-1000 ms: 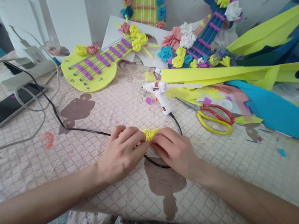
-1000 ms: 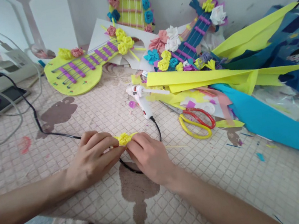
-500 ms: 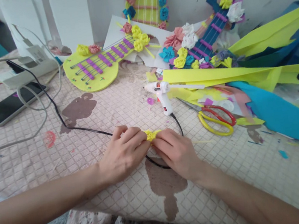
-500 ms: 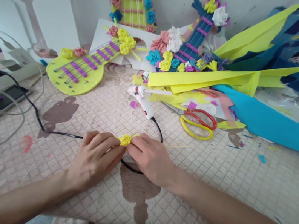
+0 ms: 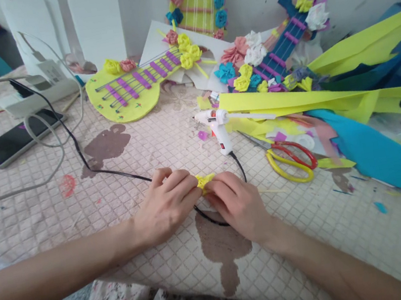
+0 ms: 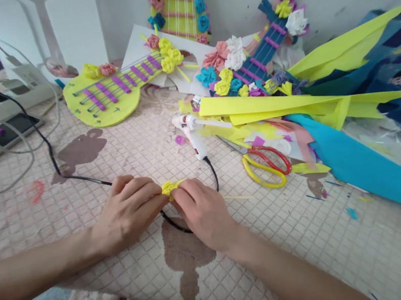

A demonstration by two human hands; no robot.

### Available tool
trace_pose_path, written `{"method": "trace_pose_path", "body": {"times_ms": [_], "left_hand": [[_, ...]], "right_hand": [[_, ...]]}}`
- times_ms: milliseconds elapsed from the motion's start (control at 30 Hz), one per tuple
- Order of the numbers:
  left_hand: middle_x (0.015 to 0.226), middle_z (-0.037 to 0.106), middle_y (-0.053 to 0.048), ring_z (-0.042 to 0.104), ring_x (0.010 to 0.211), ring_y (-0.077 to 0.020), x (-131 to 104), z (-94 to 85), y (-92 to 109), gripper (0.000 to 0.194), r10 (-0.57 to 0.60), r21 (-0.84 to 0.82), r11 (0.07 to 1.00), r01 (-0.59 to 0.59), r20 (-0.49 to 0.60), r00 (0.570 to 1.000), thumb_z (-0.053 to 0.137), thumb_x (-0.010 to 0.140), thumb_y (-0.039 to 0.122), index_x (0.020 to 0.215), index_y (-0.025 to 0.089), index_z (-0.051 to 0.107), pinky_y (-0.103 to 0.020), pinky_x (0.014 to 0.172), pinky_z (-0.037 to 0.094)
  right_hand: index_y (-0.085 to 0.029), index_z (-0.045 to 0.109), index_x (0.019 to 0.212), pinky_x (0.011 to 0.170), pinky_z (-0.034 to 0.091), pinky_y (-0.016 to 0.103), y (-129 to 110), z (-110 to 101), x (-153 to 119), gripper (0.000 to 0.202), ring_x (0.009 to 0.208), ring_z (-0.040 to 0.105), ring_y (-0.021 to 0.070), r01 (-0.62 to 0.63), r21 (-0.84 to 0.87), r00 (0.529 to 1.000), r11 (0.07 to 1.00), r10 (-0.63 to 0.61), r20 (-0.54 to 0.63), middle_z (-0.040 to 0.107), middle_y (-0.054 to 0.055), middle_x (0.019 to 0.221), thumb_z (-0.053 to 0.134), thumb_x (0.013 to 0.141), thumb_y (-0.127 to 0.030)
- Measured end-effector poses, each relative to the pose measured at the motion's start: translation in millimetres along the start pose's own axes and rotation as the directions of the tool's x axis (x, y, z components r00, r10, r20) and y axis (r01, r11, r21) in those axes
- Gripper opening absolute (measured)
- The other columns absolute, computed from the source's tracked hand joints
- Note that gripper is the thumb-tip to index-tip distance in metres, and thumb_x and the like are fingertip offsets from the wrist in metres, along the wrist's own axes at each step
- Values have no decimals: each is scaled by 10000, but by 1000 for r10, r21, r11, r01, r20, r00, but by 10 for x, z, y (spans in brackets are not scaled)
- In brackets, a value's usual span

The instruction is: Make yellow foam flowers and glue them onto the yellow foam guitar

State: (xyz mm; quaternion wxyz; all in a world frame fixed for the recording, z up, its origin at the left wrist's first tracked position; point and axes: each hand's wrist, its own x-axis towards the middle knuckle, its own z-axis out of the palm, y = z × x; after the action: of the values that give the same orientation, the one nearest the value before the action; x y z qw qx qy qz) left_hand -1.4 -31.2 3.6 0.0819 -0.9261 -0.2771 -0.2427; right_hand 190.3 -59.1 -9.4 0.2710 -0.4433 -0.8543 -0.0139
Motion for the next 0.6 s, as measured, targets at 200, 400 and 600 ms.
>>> {"method": "trace_pose_path", "body": {"times_ms": [200,400,600], "left_hand": [[826,609,-19,509,849,-183,-13,10,4,110,-25,-18,1000,25,-11,1000,491,915,179,851,174,581,-368,786,359],[870,616,-4,520,859,-172,8,4,0,93,-63,-81,995,59,-57,996,524,911,237,866,190,591,-349,758,356],[844,619,-17,519,853,-181,-5,12,-1,101,-40,-59,998,39,-26,999,509,911,190,863,181,597,-361,756,366]], "right_hand": [[-166,619,814,670,471,288,-1,-16,3,215,792,553,164,41,-7,999,999,-41,9,620,62,842,437,927,-166],[-166,625,824,659,470,299,-5,-30,9,220,790,548,172,58,-34,998,998,-57,30,629,64,849,430,925,-159],[-164,621,852,675,472,310,5,-13,-3,207,796,546,178,40,-42,997,998,-37,65,623,63,845,427,921,-146]]}}
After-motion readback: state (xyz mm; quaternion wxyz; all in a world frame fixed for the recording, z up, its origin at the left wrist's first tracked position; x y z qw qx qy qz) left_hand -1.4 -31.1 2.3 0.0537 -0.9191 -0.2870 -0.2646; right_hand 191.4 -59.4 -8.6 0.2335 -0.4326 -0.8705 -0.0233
